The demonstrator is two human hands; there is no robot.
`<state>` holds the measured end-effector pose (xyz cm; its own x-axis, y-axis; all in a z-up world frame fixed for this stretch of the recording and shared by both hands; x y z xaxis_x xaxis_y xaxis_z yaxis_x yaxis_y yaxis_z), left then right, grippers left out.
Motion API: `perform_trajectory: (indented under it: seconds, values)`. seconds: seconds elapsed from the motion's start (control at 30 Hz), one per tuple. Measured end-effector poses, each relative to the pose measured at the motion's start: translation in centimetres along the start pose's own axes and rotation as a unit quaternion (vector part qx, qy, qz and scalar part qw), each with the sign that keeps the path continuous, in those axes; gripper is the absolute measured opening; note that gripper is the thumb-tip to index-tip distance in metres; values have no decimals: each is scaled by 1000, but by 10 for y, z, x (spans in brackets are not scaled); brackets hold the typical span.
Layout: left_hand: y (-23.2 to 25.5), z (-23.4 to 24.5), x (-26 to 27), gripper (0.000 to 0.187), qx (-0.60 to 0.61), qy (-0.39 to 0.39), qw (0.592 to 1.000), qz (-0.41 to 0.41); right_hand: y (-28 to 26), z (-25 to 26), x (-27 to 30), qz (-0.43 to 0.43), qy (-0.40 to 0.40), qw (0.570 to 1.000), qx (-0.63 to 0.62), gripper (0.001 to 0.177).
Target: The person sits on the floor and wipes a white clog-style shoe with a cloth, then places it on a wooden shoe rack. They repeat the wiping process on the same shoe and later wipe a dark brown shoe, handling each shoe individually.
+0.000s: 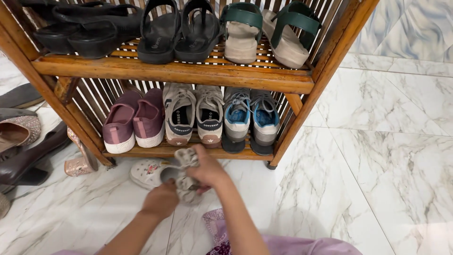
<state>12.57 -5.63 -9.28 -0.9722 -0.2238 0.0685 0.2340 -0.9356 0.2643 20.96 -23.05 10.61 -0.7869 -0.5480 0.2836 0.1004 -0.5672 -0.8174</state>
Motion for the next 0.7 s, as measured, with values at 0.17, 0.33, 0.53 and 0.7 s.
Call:
perform_trajectory:
  seconds: [0.17,0.33,0.53,0.7]
  values:
    - [-22,98,58,35,-26,-140,987,72,-1,-33,-10,-57,-100,984,-138,83]
    - [-42,121,90,40,53,-239,951,187,-5,-53,-22,-63,-162,946,-274,81]
    - [-55,53,89,32,467,-70,824,313,-7,-25,-5,-27,-56,978,-197,78]
    - [-153,-88,22,22,927,101,280,231,-5,-4,20,-99,-17,962,-254,81]
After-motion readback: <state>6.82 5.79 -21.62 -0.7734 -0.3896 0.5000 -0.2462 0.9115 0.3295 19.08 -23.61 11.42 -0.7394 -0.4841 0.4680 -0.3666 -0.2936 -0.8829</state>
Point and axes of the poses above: each hand's wrist, its own x-axis away from the middle knuckle, its own z-axis out of the back of the hand, y = z × x, the point moved 2 cm from there along -x, towards the middle knuckle, and after that the axes turned 5 degrees about -z, right-handed, at the moved point
